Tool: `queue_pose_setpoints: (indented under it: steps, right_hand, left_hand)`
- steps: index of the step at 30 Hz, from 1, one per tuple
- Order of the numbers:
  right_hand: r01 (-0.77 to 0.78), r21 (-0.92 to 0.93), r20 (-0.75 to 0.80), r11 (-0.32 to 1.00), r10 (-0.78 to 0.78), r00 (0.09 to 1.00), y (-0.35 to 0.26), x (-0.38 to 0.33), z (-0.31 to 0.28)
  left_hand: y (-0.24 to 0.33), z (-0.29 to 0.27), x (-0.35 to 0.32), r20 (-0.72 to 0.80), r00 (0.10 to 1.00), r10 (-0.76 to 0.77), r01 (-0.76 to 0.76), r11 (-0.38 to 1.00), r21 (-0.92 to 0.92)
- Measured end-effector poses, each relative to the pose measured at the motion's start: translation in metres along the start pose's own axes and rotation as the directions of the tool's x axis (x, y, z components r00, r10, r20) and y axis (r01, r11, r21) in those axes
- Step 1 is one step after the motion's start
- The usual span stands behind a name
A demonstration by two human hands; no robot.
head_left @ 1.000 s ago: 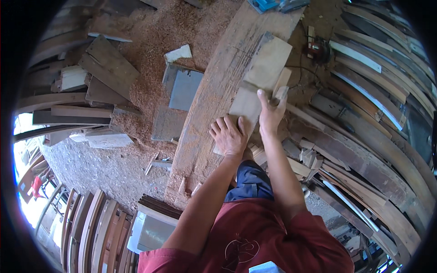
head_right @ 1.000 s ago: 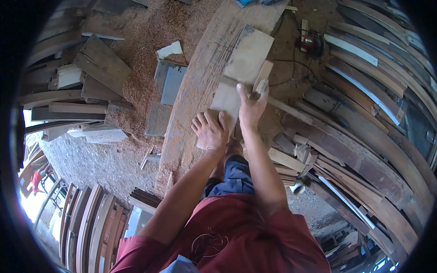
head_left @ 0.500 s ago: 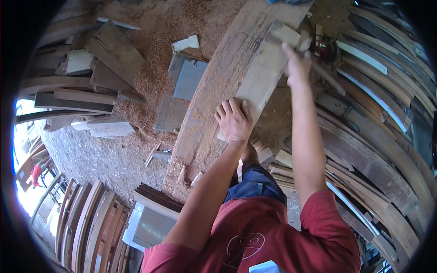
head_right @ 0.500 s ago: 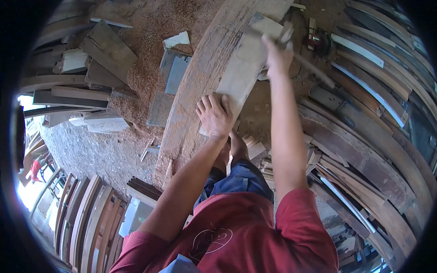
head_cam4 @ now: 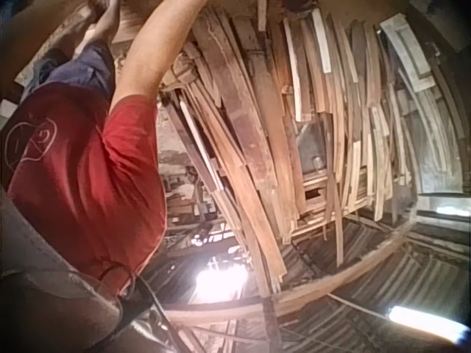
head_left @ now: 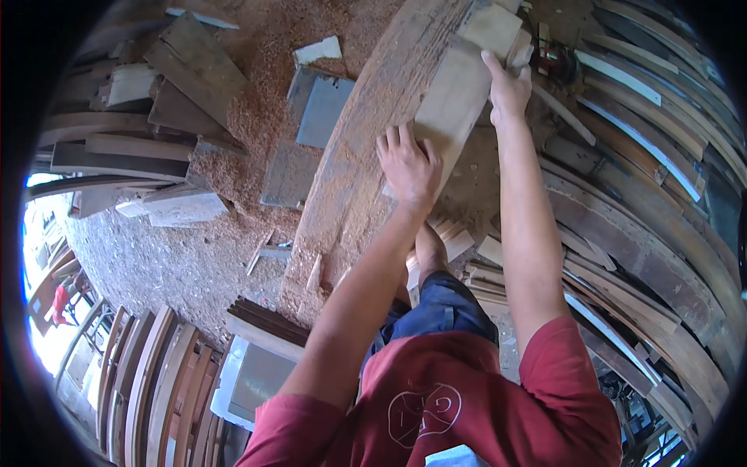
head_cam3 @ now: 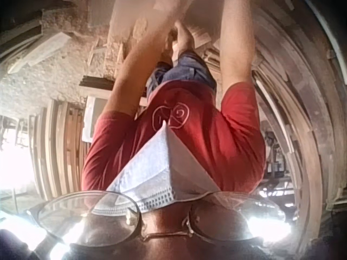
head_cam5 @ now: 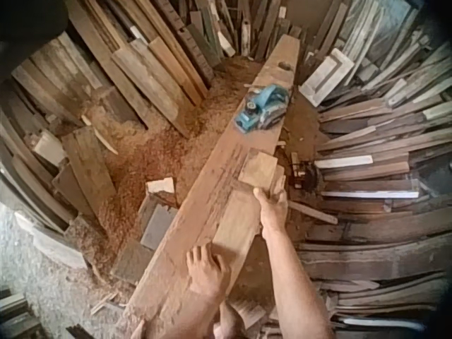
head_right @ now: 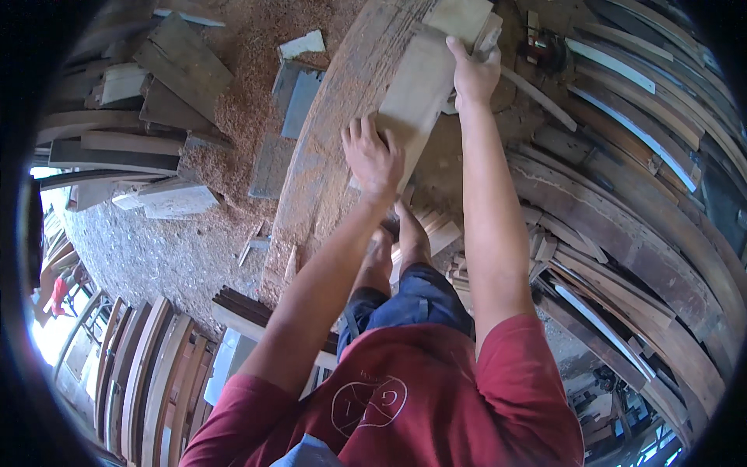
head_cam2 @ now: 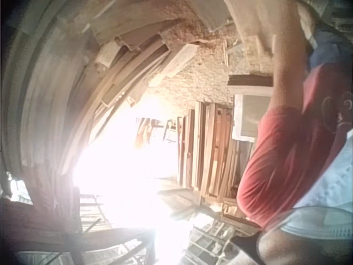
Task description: The person measures a wooden beam with a ruler and a marking gauge, then uses a circular saw to cut a small block of wood while it is held against the beam.
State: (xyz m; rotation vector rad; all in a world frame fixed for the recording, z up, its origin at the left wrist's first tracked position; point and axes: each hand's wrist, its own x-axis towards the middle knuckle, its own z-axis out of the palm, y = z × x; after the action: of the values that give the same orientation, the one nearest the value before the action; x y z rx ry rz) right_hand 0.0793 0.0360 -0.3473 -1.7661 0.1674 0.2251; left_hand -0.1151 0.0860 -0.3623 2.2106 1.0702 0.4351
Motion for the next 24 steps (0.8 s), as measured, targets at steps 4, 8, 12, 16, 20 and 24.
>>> queue_pose_setpoints:
  steps: [4,8,12,16,20,24]
  right_hand:
    - [-0.206,-0.25,-0.027,0.946,0.206,0.978,0.043,-0.088,-0.015]
    - [-0.005,-0.084,-0.055,0.996,0.001,0.999,0.072,-0.199,-0.009]
    - [0.096,-0.028,-0.036,0.995,-0.097,0.995,0.06,-0.123,0.0]
    - [0.029,0.101,0.009,0.994,-0.03,1.0,0.025,-0.055,0.008]
    - [0.042,0.152,0.028,0.987,-0.047,0.999,0.023,-0.07,-0.008]
    - [-0.035,0.195,-0.082,0.98,0.052,0.995,0.04,-0.083,-0.04]
  left_hand:
    - [-0.033,-0.024,-0.006,-0.005,0.998,0.067,-0.065,0.986,0.156]
    - [-0.057,-0.023,-0.021,0.012,0.995,0.096,-0.096,0.974,0.204]
    - [-0.053,-0.028,-0.017,0.024,0.986,0.165,-0.167,0.982,0.089]
    - [-0.049,-0.032,-0.018,-0.005,0.981,0.191,-0.191,0.981,-0.001]
    - [-0.057,-0.034,-0.015,0.108,0.956,0.272,-0.272,0.962,-0.019]
    - [-0.049,-0.028,-0.014,0.145,0.932,0.331,-0.329,0.943,-0.039]
